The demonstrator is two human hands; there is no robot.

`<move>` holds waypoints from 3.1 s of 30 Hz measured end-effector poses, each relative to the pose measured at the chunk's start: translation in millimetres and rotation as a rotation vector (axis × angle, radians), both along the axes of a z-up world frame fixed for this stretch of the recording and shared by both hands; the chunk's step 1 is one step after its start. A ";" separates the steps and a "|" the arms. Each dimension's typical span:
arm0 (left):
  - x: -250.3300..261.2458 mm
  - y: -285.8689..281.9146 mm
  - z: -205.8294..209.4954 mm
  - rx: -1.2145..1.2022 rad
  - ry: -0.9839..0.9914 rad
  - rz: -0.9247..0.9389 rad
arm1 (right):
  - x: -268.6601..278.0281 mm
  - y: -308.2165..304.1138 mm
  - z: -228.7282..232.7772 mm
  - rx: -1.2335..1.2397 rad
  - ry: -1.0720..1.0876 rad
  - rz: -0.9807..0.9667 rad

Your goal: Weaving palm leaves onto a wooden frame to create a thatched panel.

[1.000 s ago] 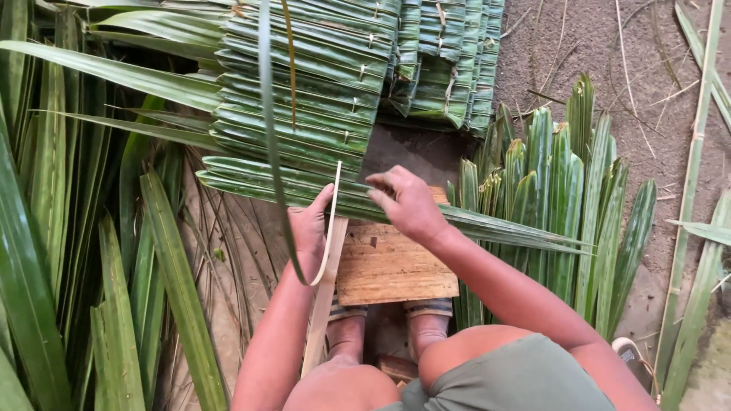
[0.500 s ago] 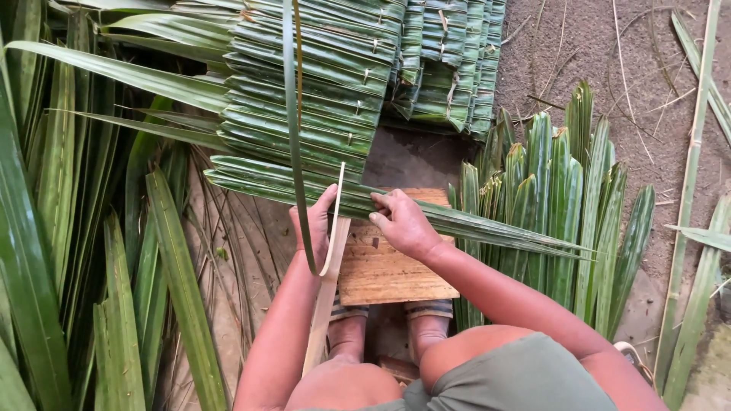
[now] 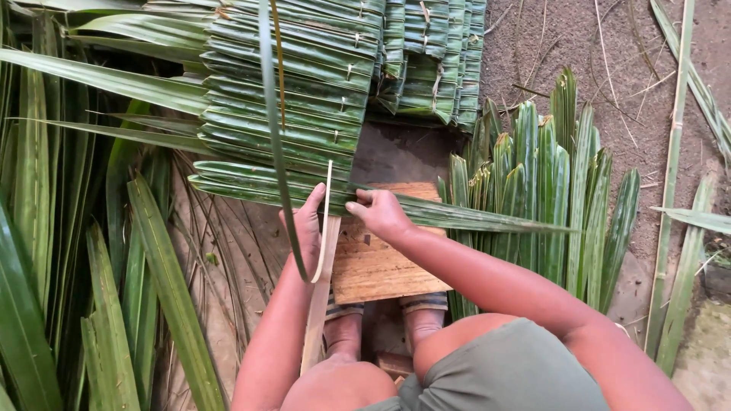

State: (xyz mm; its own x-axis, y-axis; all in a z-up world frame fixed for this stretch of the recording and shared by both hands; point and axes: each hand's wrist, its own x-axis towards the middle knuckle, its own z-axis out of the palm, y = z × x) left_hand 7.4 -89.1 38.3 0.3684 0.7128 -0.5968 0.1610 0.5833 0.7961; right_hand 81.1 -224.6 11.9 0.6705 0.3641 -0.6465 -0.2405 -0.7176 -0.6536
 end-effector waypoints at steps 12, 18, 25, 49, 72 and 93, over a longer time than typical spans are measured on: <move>-3.3 8.4 -47.4 -0.059 -0.049 0.050 | -1.4 35.9 -50.6 0.369 0.379 -0.607; -20.2 15.4 -1.1 0.336 0.191 -0.192 | -8.5 34.6 -35.3 0.528 0.323 -0.556; -40.3 13.4 -74.8 -0.574 -0.297 -0.054 | -8.8 35.2 -34.8 0.569 0.310 -0.564; 8.2 -3.5 -63.2 -0.056 0.040 0.297 | -16.6 43.2 -23.2 0.538 0.274 -0.697; 7.8 -11.6 -34.9 -0.076 -0.020 0.370 | 47.1 20.3 -3.5 0.077 -1.253 0.209; 8.8 -15.2 -26.6 -0.001 -0.010 0.336 | 78.9 23.9 5.7 0.246 -1.831 0.913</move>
